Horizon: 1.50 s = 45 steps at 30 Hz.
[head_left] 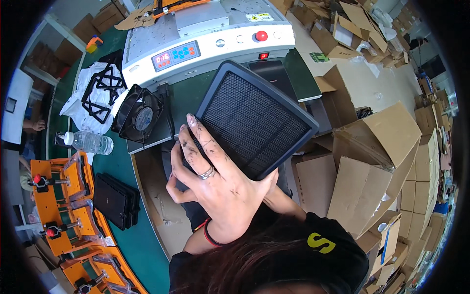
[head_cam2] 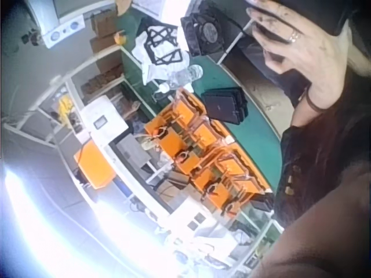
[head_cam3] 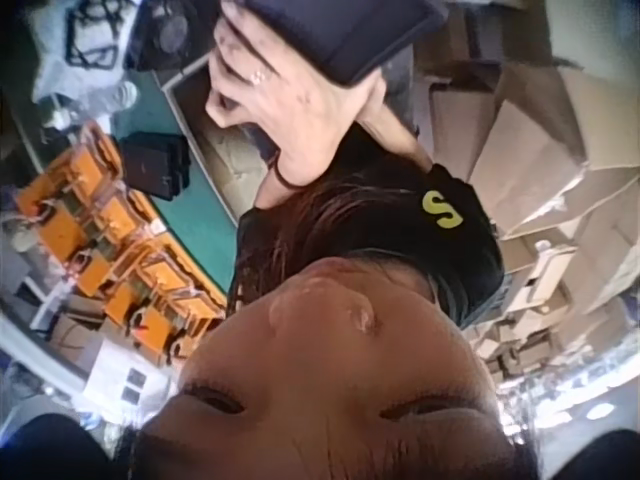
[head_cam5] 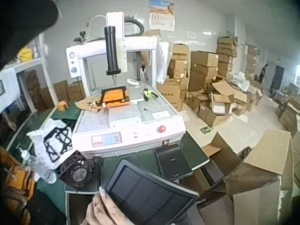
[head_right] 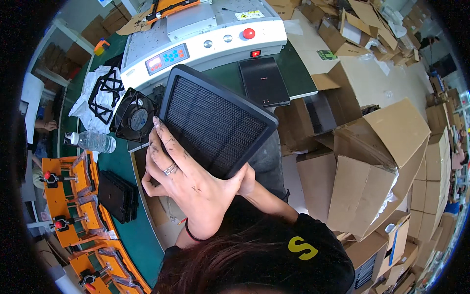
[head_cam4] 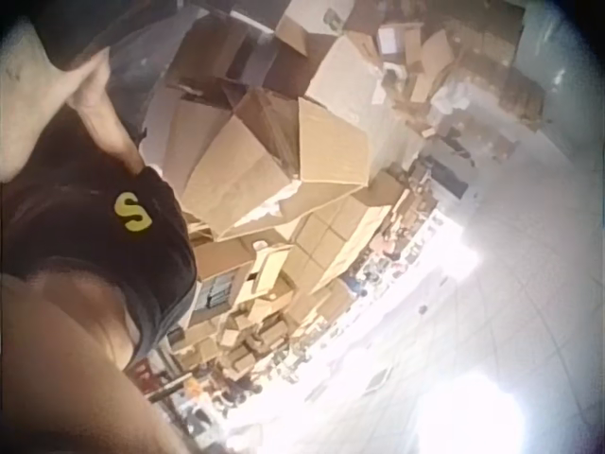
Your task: The person assembles black rectangular electronic devices by fitting frames onto them and placing them into orange clamping jigs. They repeatedly pick up frames from a nearby box, align them with the devices, and secure the units in the jigs on the workbench.
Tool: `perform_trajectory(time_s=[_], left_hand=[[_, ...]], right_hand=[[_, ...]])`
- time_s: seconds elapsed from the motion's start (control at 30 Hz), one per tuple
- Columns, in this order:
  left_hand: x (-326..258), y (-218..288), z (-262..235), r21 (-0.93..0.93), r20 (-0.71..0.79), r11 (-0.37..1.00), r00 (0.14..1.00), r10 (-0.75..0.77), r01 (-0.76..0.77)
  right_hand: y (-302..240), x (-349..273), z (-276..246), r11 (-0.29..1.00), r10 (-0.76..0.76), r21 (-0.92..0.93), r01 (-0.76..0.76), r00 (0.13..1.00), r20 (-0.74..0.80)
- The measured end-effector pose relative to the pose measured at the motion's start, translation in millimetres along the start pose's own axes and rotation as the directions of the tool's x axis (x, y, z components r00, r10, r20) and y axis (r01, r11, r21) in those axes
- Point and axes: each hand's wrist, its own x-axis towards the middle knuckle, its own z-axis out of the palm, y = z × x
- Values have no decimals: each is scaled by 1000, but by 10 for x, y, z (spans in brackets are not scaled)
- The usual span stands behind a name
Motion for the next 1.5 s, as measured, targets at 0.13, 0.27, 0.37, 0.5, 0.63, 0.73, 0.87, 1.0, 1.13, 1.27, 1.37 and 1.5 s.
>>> perform_trajectory(time_s=[0.13, 0.27, 0.37, 0.5, 0.63, 0.73, 0.87, 1.0, 1.13, 1.27, 1.37, 1.5], left_hand=[[78, -107, -9, -82, 16, 996, 1000, -21, 22], [162, -777, 213, -470, 154, 882, 987, 40, 37], [-123, -1197, 274, -929, 325, -232, 937, -132, 289], [-609, -1315, 221, -957, 157, -289, 887, -435, 28], [-1003, -1372, 121, -972, 23, -201, 809, -588, -119], [-1289, -1414, 33, -986, 16, -135, 750, -661, -98], [-1690, -1650, -217, -992, 108, -21, 757, -645, 123], [-1797, -2314, -568, -965, -262, 218, 464, -846, -147], [-1555, -3682, -880, 19, -853, 936, 494, -167, 350], [-1183, -4327, -1194, 716, -499, 663, 825, 266, 218], [-1023, -4353, -1372, 596, -635, 782, 703, 320, 182], [-381, -4542, -1312, 895, -125, 436, 885, 448, -95]], right_hand=[[72, 211, -20, 999, 53, 4, -53, 996, 77], [178, 448, -124, 961, 166, -247, -123, 973, 158], [317, 639, 21, 710, 253, -704, -12, 938, 239], [629, 725, 458, 634, 370, -764, 123, 819, 439], [867, 672, 669, 680, 403, -716, 156, 736, 544], [1047, 607, 883, 782, 429, -621, 49, 681, 594], [1378, 395, 1090, 867, 461, -452, -207, 678, 573], [1512, 343, 1296, 831, 551, -213, -514, 705, 447], [1571, 531, 1460, 833, 540, -330, -444, 781, 312], [1542, 602, 1604, 811, 555, -381, -443, 789, 264], [1519, 530, 1560, 792, 521, -478, -380, 829, 205], [1660, 443, 1607, 764, 585, -451, -461, 790, 185]])
